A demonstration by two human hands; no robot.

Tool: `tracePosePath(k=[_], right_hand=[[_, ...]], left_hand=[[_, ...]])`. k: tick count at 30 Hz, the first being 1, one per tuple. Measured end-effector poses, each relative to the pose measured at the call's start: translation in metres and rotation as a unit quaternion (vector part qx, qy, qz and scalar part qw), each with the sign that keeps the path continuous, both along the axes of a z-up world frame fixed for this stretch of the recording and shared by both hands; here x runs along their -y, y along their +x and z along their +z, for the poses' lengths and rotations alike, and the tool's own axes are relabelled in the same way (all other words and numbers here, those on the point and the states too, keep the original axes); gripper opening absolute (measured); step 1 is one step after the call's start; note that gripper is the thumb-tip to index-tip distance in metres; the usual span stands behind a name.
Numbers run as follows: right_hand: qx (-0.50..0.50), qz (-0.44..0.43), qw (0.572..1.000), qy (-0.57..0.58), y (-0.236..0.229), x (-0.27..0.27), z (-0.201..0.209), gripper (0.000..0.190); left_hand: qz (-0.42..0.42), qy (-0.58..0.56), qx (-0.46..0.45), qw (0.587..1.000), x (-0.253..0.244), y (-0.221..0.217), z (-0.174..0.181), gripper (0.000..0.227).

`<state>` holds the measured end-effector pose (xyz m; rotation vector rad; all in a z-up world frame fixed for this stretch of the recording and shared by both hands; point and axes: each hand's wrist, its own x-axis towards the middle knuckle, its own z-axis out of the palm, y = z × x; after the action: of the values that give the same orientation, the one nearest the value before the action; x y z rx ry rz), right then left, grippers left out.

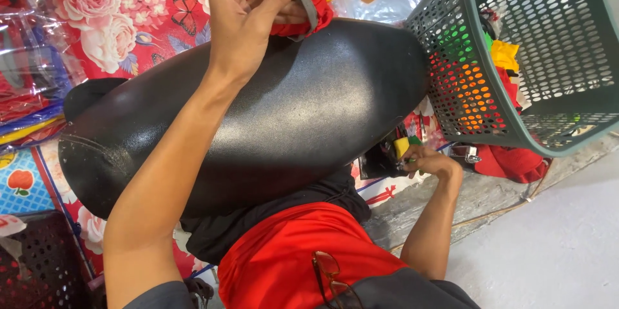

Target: Adjusting a red fabric seat cover and using a lighter to seal the edges of its elastic strap.

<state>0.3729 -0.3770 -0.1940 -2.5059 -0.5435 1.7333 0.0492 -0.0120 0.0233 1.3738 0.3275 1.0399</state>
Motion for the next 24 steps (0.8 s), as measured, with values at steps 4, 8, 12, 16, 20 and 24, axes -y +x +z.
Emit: tracePosePath(k=[4,8,12,16,20,24], right_hand=[[-0.018,-0.070,0.995,0.065,-0.011,-0.006,0.007,0.030],[0.093,-0.080,0.991,0.056,-0.030,-0.023,0.004,0.044],[0.119,-0.093,0.985,0.079,-0.040,-0.022,-0.001,0.048],[0.102,-0.191,0.973,0.073,-0.044,-0.022,0.000,0.091],[0.126,-0.254,0.917,0.282,-0.026,0.007,-0.053,0.034],[0.195,-0.206,0.924,0.257,-0.034,0.003,-0.026,0.030]], left_hand=[[-0.009,-0.001,-0.013,1.000,0.000,-0.002,0.001,0.024],[0.002,-0.010,-0.003,1.000,-0.004,0.001,-0.006,0.017],[0.010,0.004,-0.006,1.000,-0.005,0.002,-0.009,0.015],[-0.003,-0.018,-0.013,1.000,-0.009,0.002,-0.018,0.015],[-0.004,-0.061,-0.022,0.998,-0.006,0.010,-0.029,0.013],[-0.029,-0.066,-0.033,0.997,0.005,0.022,-0.037,0.013]])
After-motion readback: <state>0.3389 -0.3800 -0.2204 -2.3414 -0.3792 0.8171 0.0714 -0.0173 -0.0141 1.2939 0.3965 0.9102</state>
